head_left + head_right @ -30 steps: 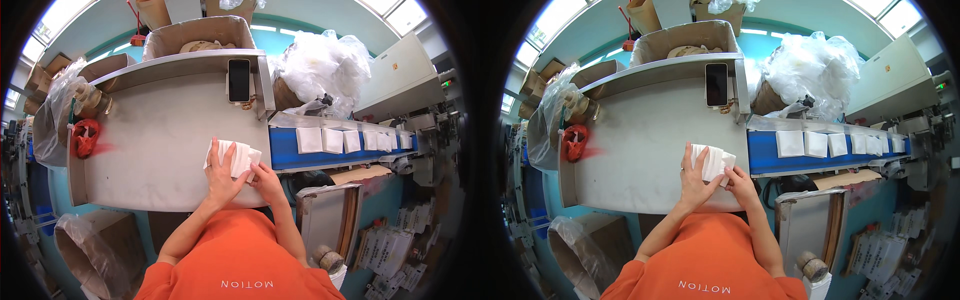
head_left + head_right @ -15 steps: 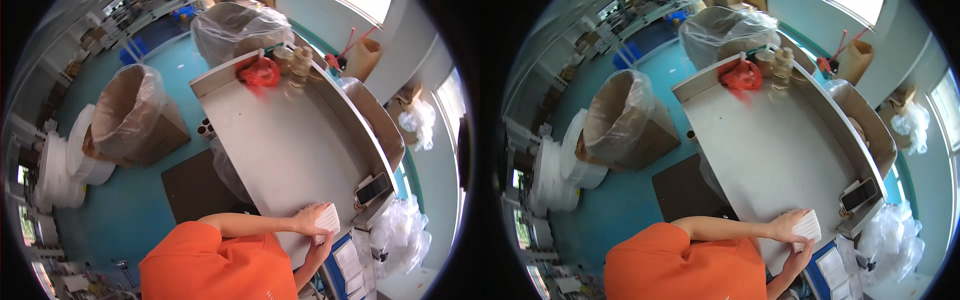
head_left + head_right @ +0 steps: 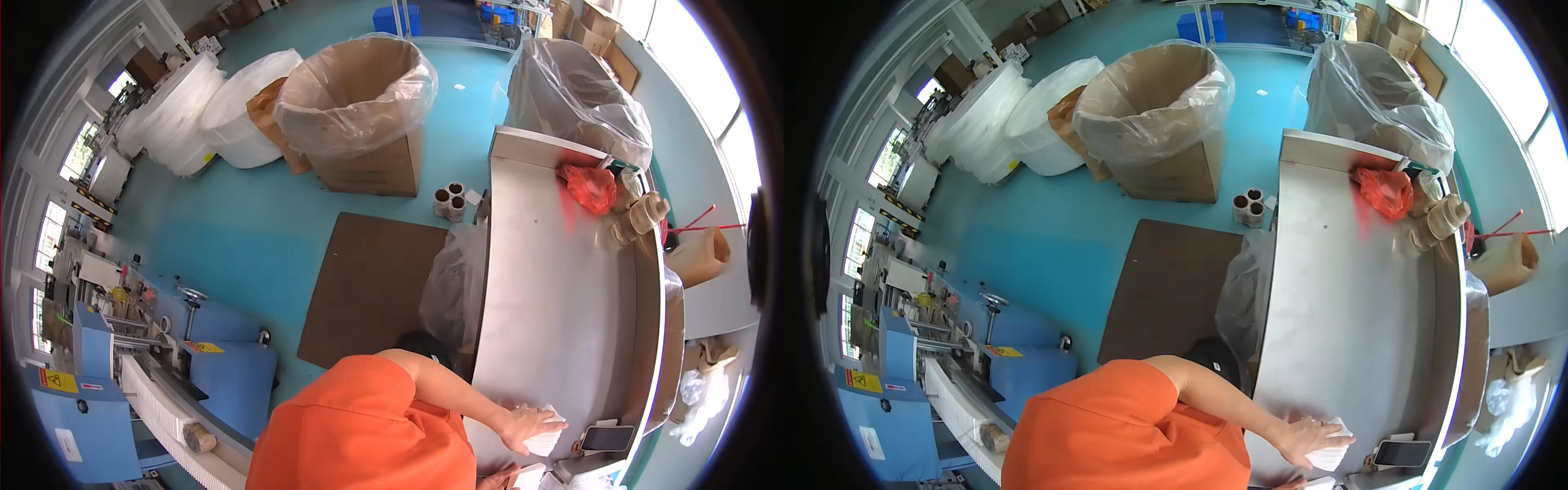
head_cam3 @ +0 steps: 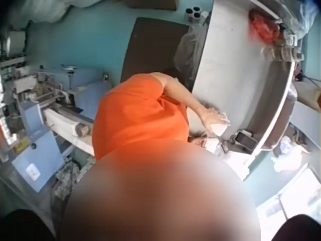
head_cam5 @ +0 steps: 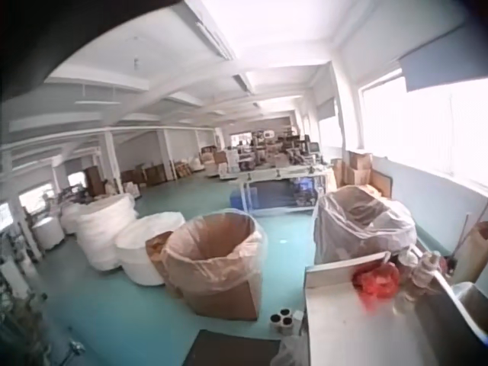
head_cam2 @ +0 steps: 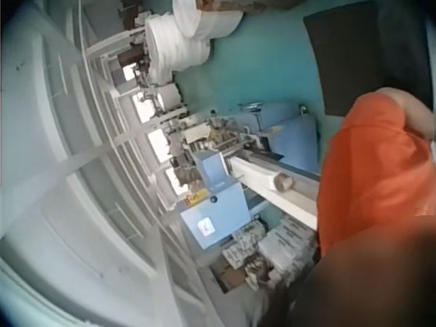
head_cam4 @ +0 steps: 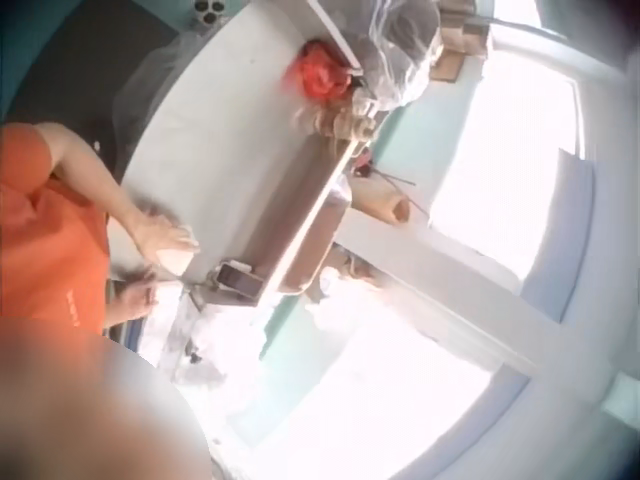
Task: Sorting and counting pleated paper filters on a conveyor belt and workbench in a factory setting.
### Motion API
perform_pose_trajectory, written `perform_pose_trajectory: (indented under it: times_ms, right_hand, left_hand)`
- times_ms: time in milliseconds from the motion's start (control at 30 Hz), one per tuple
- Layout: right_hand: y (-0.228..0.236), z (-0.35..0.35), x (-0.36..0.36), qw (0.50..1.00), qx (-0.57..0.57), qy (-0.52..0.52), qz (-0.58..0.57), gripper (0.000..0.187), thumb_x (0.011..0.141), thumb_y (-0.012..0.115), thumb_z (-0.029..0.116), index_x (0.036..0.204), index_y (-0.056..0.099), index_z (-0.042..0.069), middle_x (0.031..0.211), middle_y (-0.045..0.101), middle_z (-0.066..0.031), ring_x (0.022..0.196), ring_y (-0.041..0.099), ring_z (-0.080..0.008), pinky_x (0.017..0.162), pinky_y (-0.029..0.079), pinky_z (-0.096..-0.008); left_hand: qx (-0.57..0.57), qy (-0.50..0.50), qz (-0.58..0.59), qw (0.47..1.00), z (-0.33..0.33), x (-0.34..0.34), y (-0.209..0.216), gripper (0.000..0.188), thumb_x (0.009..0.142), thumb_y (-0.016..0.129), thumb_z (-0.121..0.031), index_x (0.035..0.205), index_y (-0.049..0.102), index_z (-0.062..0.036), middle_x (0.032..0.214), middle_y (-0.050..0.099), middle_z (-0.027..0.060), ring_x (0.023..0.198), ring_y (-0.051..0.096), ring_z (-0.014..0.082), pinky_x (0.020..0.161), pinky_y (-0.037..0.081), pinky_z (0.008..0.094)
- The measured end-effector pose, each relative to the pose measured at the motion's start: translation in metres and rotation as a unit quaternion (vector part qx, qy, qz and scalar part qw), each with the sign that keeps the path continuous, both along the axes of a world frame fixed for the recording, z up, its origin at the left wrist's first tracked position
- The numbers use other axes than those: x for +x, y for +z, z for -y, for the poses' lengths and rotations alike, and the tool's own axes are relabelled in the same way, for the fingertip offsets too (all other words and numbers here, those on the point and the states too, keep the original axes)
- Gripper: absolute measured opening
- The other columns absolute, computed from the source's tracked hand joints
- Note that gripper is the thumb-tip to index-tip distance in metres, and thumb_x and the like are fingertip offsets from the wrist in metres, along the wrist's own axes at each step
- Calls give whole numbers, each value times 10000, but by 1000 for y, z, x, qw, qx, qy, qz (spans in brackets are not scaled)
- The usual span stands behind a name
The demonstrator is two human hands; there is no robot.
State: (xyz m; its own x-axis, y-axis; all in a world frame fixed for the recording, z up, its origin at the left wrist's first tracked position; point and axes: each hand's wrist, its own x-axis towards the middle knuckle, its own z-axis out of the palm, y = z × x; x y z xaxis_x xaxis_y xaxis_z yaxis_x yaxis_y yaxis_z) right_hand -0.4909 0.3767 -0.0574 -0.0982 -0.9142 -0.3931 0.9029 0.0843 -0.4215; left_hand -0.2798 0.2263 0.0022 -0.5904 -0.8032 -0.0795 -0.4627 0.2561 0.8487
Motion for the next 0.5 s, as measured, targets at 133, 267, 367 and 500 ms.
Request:
perform_pose_trajectory:
  times_ms: [133,267,367,500]
  right_hand:
    - [34,13,62,765,103,45,-634,565,984,395,395,1420,265,61,1301,487,-225,1140,515,-308,1020,398,-429]
    - [36,29,79,865,186,-100,-456,546,982,421,363,1378,364,-8,1332,454,-184,1125,531,-313,928,468,-425]
    - [43,36,90,976,153,-79,-131,366,981,439,264,1208,508,-14,1102,615,-120,1006,603,-234,877,486,-378]
    - [53,28,99,946,259,-17,-194,239,882,624,189,1038,586,12,849,627,-61,644,583,-140,533,422,-228]
  left_hand:
    - [86,-53,-77,992,-14,-15,-1,1066,718,705,-348,1496,-7,-191,1348,380,256,1162,471,430,947,400,525]
    - [42,-11,-95,994,-24,-20,-2,920,805,606,-440,1494,93,-110,1354,420,224,1219,435,402,1002,371,465]
    - [-9,-48,-29,998,-10,0,17,1018,707,728,-405,1451,165,4,1439,308,232,1315,327,390,1087,292,425]
    - [-26,3,-85,996,-6,3,14,1044,719,741,-182,1474,36,-30,1366,369,278,1240,411,414,1018,364,456]
